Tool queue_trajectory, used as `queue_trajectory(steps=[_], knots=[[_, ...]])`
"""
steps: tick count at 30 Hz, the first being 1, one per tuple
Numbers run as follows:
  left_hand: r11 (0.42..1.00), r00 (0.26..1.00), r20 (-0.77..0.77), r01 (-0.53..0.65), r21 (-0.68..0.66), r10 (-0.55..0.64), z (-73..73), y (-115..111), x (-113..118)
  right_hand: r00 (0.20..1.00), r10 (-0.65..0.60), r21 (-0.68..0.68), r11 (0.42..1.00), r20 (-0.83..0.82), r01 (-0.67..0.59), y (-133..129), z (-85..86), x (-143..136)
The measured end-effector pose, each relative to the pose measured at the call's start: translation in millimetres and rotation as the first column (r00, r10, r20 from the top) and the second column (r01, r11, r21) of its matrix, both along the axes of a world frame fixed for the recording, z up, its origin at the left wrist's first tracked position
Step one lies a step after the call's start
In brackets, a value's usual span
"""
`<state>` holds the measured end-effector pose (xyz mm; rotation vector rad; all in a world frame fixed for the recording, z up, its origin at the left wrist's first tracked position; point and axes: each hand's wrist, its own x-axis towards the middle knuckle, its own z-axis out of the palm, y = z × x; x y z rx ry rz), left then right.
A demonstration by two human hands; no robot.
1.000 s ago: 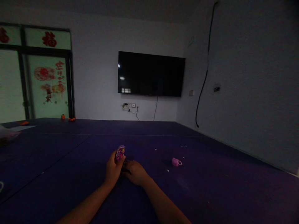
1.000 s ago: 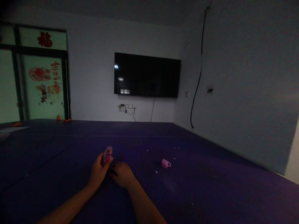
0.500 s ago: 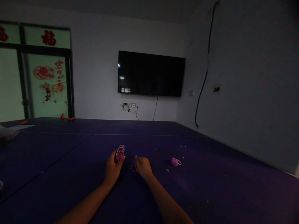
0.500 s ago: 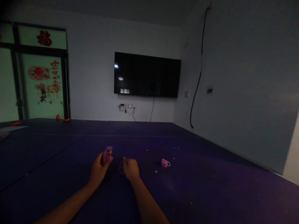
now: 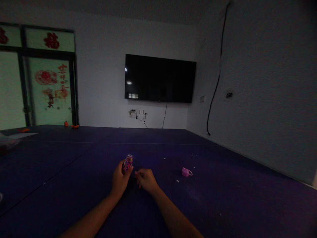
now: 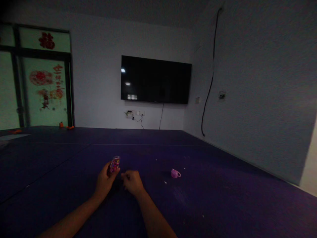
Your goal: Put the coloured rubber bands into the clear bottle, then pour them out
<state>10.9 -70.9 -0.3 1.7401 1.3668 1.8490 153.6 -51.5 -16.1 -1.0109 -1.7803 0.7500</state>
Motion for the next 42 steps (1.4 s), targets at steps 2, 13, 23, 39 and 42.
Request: queue_trajectory(steps=[2,13,23,39,42], knots=[[1.000,1.000,-0.008,-0.009,-0.007,0.009,-0.7,0.8,-0.1,0.992,0.028,-0.063,0.997,-0.122,-0.036,2.9,-3.1,-3.6],[1.000,1.000,-0.014,0.005,-0.026,-0.005,-2.2,3.8,-1.4,0.931,0.165,-0.132,0.967,-0.325,-0.217,14.8,-16.5,-9.6],[1.000,1.000,-0.017,-0.003,-0.013,0.003,2.1,-1.9,0.9,0.990,-0.131,0.155,0.978,-0.043,0.136,12.3,-6.6,8.3],[1.000,0.999,-0.031,0.009,-0.019,-0.010,0.4,-0.1,1.0,0.701,-0.146,0.232,0.972,0.698,-0.029,-2.2,12.5,-2.4],[1.000,0.999,-0.035,0.003,-0.022,-0.003,0.9,-0.2,1.3,0.684,-0.175,0.238,0.971,0.709,0.002,-3.5,12.0,-5.6]])
